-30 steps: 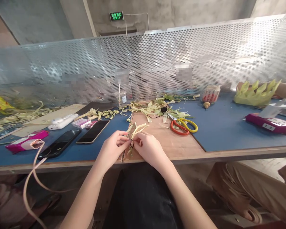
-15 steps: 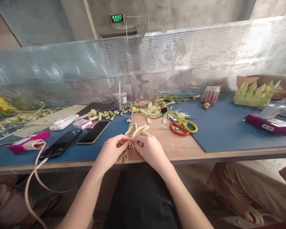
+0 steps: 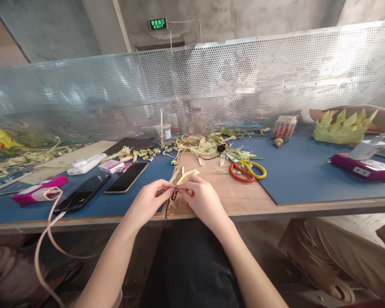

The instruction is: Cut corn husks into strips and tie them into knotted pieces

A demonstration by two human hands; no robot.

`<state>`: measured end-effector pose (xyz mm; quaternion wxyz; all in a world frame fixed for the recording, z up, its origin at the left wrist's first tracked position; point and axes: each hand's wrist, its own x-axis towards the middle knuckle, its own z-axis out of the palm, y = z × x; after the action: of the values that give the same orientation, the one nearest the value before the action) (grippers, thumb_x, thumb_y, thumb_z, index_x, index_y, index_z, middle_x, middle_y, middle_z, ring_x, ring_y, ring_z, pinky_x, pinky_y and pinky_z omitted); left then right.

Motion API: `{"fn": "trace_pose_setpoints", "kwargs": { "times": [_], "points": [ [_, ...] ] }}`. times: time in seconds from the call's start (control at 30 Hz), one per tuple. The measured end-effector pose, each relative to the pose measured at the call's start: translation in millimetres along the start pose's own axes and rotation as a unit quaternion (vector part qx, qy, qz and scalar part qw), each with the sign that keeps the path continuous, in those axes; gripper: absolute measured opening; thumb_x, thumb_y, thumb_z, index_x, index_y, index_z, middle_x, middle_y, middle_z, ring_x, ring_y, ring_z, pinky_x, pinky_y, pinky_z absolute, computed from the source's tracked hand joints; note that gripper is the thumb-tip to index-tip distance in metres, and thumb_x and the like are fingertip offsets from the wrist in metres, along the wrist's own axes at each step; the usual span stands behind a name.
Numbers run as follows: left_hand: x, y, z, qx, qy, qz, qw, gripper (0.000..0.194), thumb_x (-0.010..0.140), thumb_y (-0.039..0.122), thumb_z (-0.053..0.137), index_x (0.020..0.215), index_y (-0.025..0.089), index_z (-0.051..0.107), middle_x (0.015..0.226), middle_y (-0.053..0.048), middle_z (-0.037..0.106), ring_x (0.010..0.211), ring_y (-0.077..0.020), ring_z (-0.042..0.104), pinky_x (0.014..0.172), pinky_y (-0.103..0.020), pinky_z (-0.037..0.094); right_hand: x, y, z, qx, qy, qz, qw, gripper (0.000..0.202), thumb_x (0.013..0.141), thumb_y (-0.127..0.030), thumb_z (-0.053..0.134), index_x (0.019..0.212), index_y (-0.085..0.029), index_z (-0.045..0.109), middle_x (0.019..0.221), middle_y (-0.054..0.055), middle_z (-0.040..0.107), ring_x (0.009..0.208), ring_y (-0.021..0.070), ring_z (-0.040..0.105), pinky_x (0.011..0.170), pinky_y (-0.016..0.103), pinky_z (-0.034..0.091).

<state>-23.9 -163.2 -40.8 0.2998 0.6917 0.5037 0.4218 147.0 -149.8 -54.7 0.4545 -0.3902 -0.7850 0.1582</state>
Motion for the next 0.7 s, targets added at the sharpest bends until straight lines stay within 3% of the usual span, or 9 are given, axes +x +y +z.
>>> {"fn": "trace_pose_setpoints", "kwargs": {
  "times": [0.7],
  "points": [
    [1.7, 0.1, 0.7, 0.083, 0.022, 0.012, 0.996, 0.028, 0.077, 0.039, 0.051, 0.088, 0.017, 0.066, 0.08, -0.003, 0.068, 0.069, -0.0172, 0.059, 0.065, -0.026, 0.043, -0.3, -1.6, -1.4, -0.021, 0.012, 0.004, 1.0, 0.019, 0.078, -0.017, 0.052, 0.084, -0.023, 0.07, 0.089, 0.004, 0.062, 0.059, 0.0104, 0.051, 0.06, 0.023, 0.043]
  ]
}}
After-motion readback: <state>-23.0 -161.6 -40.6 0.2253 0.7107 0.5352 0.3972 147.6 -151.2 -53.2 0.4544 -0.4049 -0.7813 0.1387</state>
